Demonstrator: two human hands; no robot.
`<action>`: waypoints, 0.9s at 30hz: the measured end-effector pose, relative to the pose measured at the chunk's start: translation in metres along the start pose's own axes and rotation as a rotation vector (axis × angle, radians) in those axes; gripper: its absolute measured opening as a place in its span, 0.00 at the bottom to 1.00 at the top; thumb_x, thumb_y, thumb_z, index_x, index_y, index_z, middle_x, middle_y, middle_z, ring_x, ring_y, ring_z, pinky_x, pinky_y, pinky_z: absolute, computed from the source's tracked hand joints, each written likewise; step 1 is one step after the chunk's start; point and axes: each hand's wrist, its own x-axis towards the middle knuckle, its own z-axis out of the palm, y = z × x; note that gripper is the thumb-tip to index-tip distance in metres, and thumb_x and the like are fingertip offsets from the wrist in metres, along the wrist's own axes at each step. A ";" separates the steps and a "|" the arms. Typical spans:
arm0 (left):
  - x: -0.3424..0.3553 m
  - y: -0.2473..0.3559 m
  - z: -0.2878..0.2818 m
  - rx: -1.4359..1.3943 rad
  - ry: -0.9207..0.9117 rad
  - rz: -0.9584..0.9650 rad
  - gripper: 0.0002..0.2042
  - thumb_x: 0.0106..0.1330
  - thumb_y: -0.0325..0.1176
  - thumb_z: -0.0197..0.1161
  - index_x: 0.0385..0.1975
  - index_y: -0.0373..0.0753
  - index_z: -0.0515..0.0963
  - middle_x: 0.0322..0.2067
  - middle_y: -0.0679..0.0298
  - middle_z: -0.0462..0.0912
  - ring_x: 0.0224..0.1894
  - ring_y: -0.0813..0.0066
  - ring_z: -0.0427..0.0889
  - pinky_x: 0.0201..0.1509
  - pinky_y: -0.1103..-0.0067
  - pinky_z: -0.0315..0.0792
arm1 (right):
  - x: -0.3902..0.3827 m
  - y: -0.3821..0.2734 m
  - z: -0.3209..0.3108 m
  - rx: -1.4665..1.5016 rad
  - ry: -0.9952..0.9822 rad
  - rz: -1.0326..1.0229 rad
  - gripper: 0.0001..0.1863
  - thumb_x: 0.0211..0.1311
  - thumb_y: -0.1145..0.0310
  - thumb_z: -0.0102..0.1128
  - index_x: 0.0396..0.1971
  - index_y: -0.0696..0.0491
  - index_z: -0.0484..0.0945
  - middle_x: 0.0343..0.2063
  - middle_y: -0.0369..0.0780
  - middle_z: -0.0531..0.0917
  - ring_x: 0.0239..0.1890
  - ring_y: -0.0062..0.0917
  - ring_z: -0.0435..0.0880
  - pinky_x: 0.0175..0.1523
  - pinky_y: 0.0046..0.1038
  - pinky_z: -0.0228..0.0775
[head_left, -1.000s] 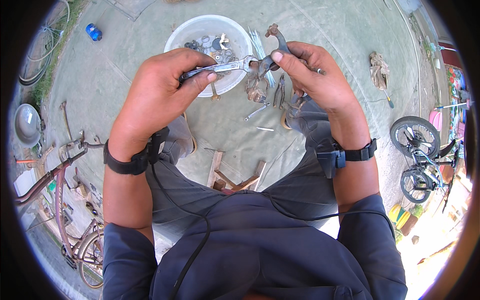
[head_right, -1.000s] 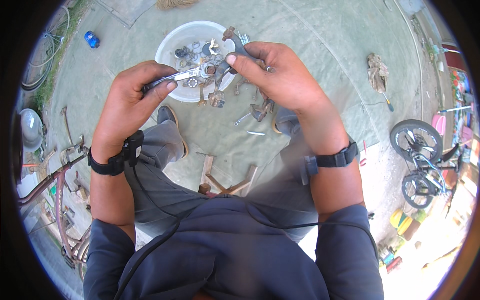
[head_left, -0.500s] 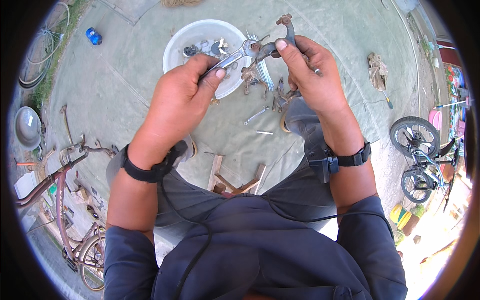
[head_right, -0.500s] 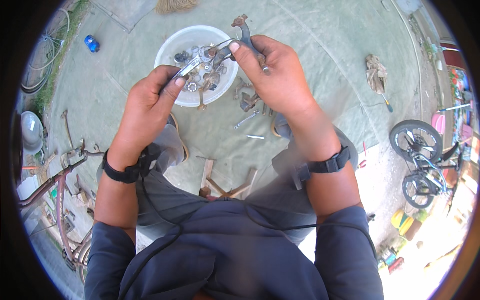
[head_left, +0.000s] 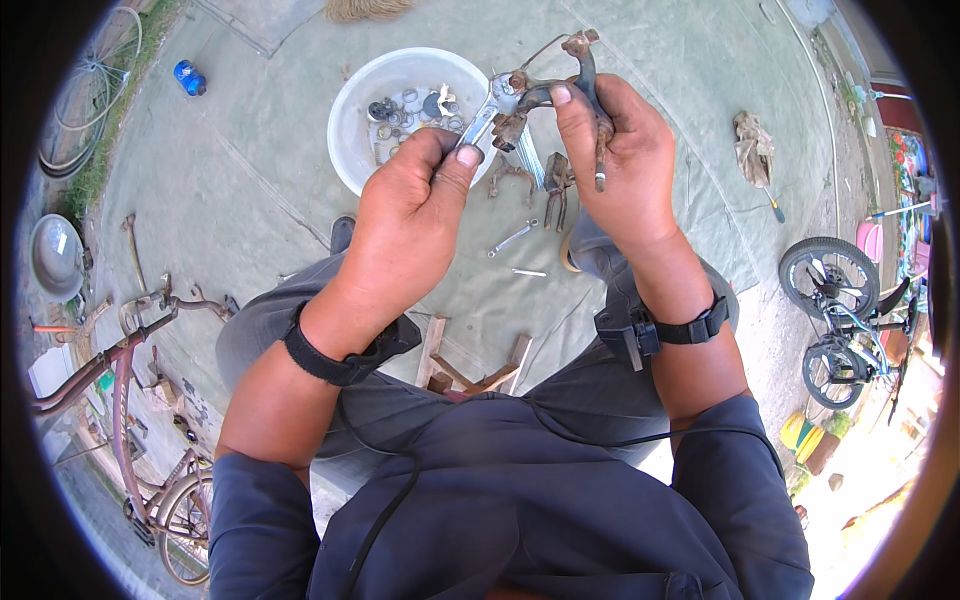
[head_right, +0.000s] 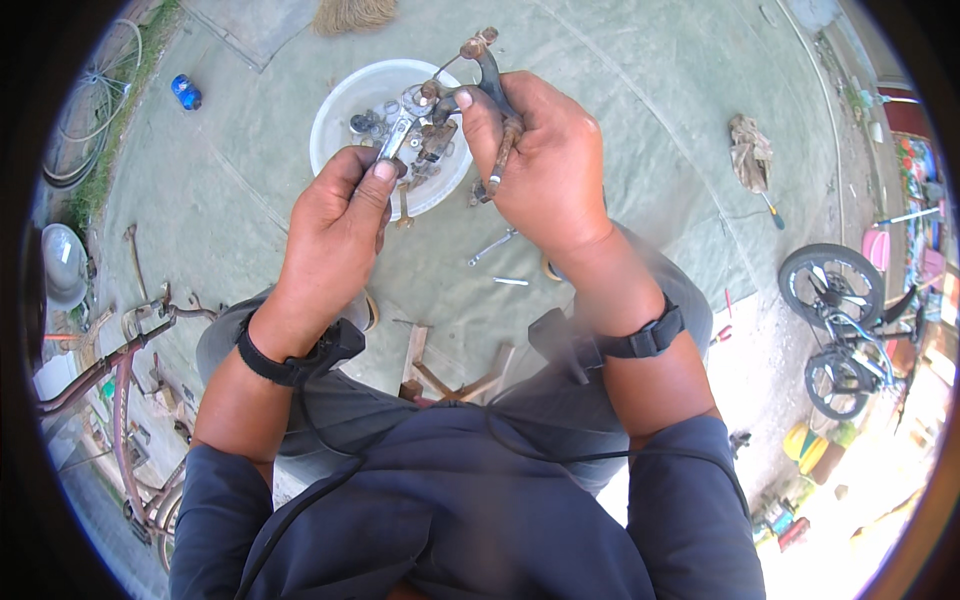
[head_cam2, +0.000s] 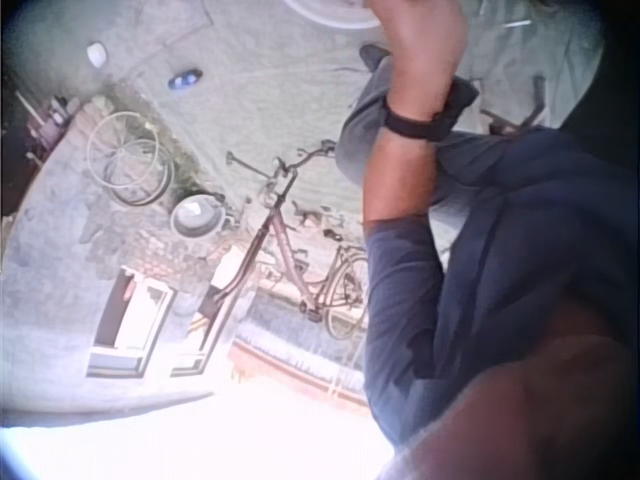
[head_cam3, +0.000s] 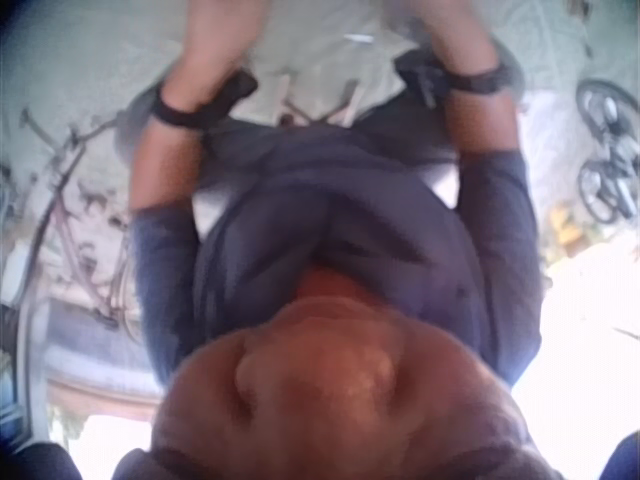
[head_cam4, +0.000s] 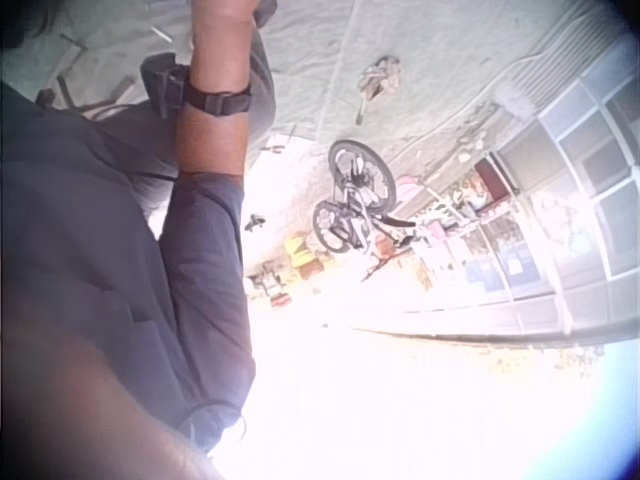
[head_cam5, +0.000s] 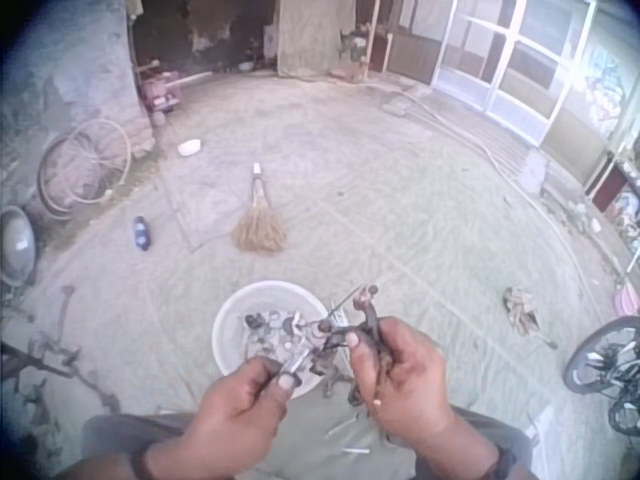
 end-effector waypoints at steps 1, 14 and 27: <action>0.000 0.001 0.002 -0.050 -0.004 -0.010 0.09 0.77 0.37 0.54 0.42 0.37 0.74 0.20 0.76 0.67 0.19 0.91 0.60 0.21 0.87 0.55 | 0.000 0.000 0.001 -0.027 0.018 -0.034 0.11 0.61 0.68 0.69 0.29 0.59 0.79 0.18 0.43 0.78 0.19 0.30 0.73 0.28 0.29 0.69; 0.001 0.021 -0.007 -0.232 -0.142 -0.217 0.12 0.78 0.39 0.51 0.43 0.36 0.74 0.18 0.75 0.67 0.18 0.90 0.62 0.19 0.86 0.58 | 0.004 -0.003 -0.001 -0.086 0.015 -0.067 0.10 0.60 0.69 0.69 0.28 0.58 0.79 0.19 0.44 0.77 0.19 0.36 0.73 0.27 0.31 0.69; 0.022 0.011 -0.057 0.306 -0.097 0.269 0.10 0.68 0.31 0.64 0.41 0.30 0.81 0.29 0.60 0.82 0.31 0.76 0.77 0.37 0.77 0.72 | 0.010 0.005 -0.024 0.013 -0.392 -0.013 0.12 0.67 0.64 0.64 0.31 0.59 0.79 0.18 0.34 0.70 0.23 0.17 0.63 0.28 0.23 0.59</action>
